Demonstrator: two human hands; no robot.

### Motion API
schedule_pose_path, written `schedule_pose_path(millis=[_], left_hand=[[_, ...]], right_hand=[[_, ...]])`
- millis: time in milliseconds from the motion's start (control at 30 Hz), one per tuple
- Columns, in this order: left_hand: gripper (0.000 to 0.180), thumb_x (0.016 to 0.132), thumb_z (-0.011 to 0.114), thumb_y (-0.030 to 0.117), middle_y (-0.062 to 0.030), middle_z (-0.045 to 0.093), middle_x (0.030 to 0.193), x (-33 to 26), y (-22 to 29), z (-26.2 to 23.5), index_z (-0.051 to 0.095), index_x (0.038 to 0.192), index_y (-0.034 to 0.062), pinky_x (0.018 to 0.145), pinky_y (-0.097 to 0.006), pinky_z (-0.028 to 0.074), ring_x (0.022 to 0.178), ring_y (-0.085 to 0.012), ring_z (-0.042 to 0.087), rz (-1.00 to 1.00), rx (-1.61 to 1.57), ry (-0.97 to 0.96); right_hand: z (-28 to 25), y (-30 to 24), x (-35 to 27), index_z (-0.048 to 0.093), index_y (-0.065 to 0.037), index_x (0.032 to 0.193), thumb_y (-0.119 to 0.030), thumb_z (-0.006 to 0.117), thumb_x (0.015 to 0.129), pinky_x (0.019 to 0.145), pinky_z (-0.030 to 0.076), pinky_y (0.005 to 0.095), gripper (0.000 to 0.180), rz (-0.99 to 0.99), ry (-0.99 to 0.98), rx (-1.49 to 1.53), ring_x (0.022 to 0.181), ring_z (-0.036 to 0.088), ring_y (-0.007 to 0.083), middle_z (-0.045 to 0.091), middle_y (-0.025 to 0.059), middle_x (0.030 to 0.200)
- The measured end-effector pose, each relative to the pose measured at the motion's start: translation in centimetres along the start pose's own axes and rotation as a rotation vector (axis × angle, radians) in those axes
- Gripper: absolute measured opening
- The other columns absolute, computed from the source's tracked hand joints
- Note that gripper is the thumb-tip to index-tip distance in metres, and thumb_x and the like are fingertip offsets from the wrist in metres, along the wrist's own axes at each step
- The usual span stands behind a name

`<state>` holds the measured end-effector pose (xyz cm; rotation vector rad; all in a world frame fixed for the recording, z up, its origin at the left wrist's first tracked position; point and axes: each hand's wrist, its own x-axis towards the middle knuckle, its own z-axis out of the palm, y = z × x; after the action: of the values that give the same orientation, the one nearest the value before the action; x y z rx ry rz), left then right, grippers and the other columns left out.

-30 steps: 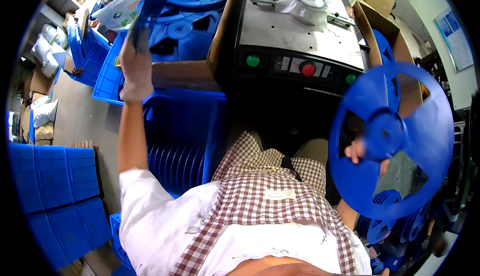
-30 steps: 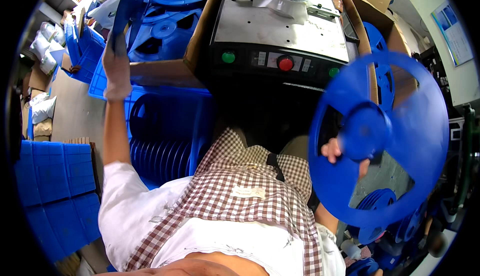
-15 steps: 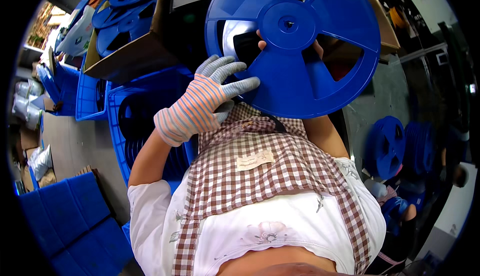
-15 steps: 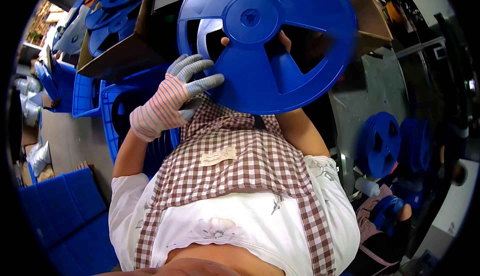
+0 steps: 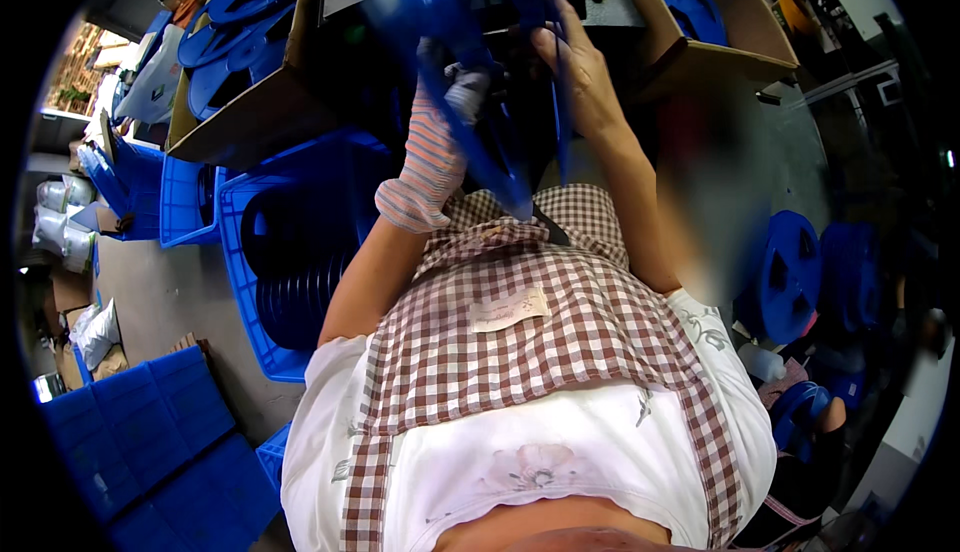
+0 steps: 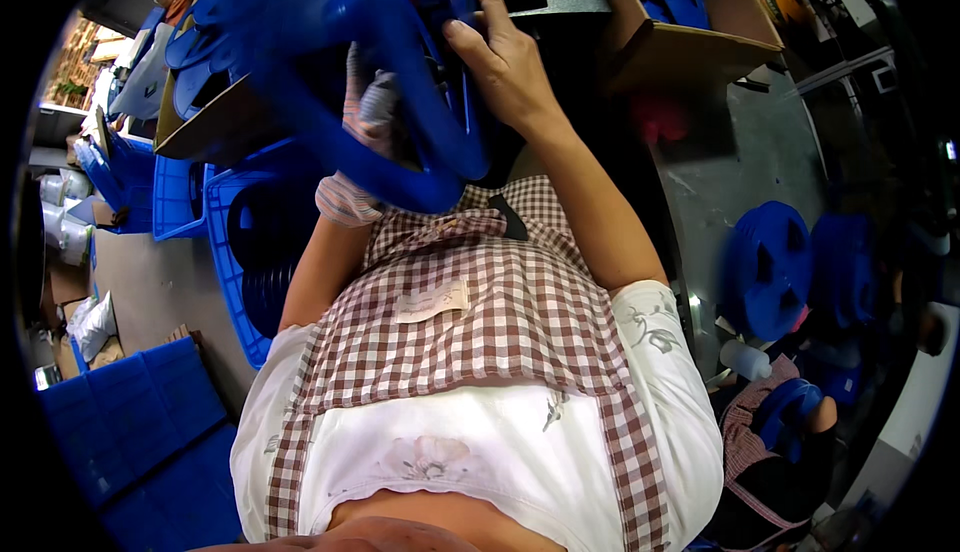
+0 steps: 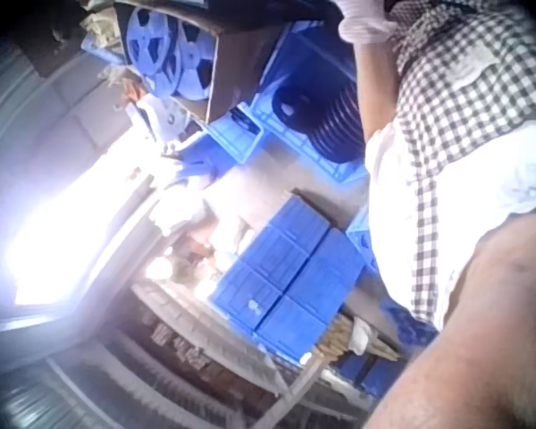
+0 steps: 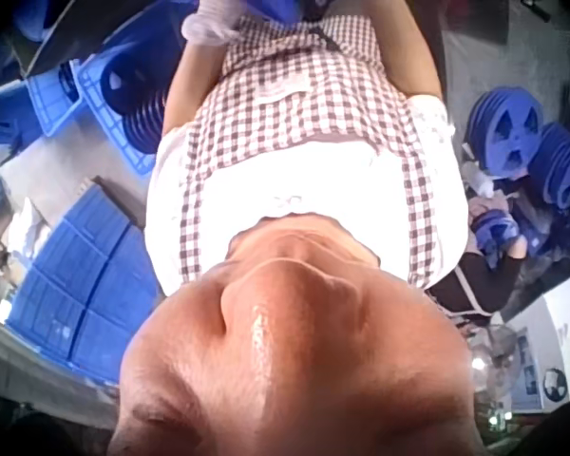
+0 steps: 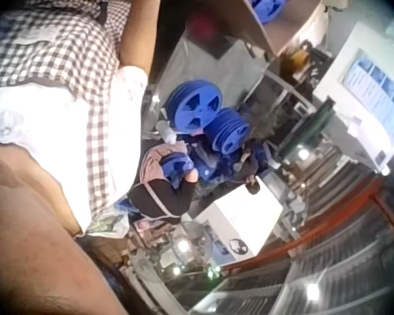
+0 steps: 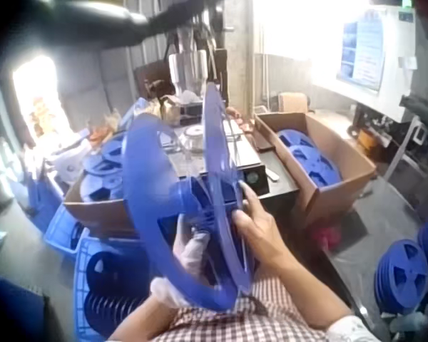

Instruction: The person repeatedly picks up blue plastic circular parts from a blue crate, places them on a machine platform, presses a button, and then removes the parts to place them into a cardboard box. The process is repeated continuously throughout the video.

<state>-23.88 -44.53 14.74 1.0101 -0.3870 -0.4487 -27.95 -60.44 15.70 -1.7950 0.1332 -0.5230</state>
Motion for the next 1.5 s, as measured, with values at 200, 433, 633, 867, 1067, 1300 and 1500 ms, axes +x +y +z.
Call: schedule_pose_path(millis=[200, 433, 633, 867, 1067, 1300, 1500], left_hand=[[0.069, 0.090, 0.059, 0.009, -0.0072, 0.058, 0.109, 0.1, -0.6, -1.4, 0.022, 0.147, 0.0197, 0.082, -0.031, 0.054, 0.093, -0.0177, 0.061, -0.052, -0.319, 0.020], [0.070, 0.089, 0.062, 0.012, -0.0068, 0.057, 0.110, 0.2, -1.1, -2.4, 0.022, 0.147, 0.0165, 0.079, -0.027, 0.054, 0.091, -0.0146, 0.060, -0.069, -0.246, -0.067], [0.071, 0.089, 0.063, 0.016, -0.0065, 0.057, 0.110, 0.8, -1.3, -2.7, 0.022, 0.147, 0.0137, 0.076, -0.025, 0.054, 0.090, -0.0120, 0.060, 0.005, -0.177, -0.083], [0.074, 0.089, 0.064, 0.017, -0.0045, 0.056, 0.106, 1.9, -2.0, -3.0, 0.020, 0.148, 0.0128, 0.074, -0.019, 0.051, 0.085, -0.0075, 0.056, -0.030, -0.028, -0.029], [0.070, 0.092, 0.060, 0.021, -0.0045, 0.052, 0.114, 1.4, -0.6, -3.2, 0.019, 0.148, 0.0142, 0.076, -0.018, 0.051, 0.097, -0.0080, 0.054, -0.149, 0.044, -0.054], [0.048, 0.088, 0.063, 0.018, -0.0084, 0.061, 0.090, 3.2, -1.7, -3.5, 0.040, 0.128, 0.0036, 0.063, -0.024, 0.052, 0.074, -0.0167, 0.062, 0.232, 0.763, -0.010], [0.044, 0.082, 0.059, 0.009, -0.0181, 0.061, 0.098, 4.0, 0.3, -3.2, 0.047, 0.123, -0.0022, 0.072, -0.032, 0.053, 0.082, -0.0260, 0.063, 0.364, 0.748, -0.054]], right_hand=[[0.3, -5.1, 0.0, 0.031, -0.006, 0.144, -0.032, 0.056, 0.088, 0.083, 0.047, 0.0316, 0.066, 0.205, -0.232, 0.063, 0.087, 0.060, 0.0188, 0.061, 0.0168, 0.104], [2.1, -1.0, 0.4, 0.032, -0.003, 0.143, -0.032, 0.058, 0.088, 0.084, 0.047, 0.0319, 0.067, -0.102, -0.100, -0.062, 0.088, 0.060, 0.0205, 0.060, 0.0181, 0.107], [1.8, -2.6, 0.6, 0.032, -0.005, 0.144, -0.031, 0.058, 0.088, 0.078, 0.048, 0.0301, 0.067, 0.143, -0.206, 0.040, 0.084, 0.058, 0.0164, 0.060, 0.0143, 0.102], [2.0, 0.6, 0.7, 0.037, -0.013, 0.144, -0.040, 0.053, 0.090, 0.080, 0.045, 0.0258, 0.063, 0.042, -0.185, -0.063, 0.085, 0.054, 0.0122, 0.055, 0.0043, 0.094], [1.6, 0.6, 1.6, 0.030, -0.014, 0.147, -0.036, 0.051, 0.092, 0.083, 0.042, 0.0309, 0.064, 0.083, -0.272, 0.029, 0.089, 0.050, 0.0121, 0.054, 0.0057, 0.102], [1.3, -0.6, 2.6, 0.032, -0.021, 0.146, -0.048, 0.055, 0.087, 0.096, 0.042, 0.0395, 0.069, 0.077, -0.316, -0.125, 0.111, 0.058, 0.0320, 0.059, 0.0233, 0.115], [1.8, -0.9, 3.5, 0.032, -0.018, 0.147, -0.039, 0.055, 0.088, 0.096, 0.041, 0.0367, 0.067, 0.115, -0.283, -0.037, 0.106, 0.058, 0.0264, 0.059, 0.0182, 0.115]])
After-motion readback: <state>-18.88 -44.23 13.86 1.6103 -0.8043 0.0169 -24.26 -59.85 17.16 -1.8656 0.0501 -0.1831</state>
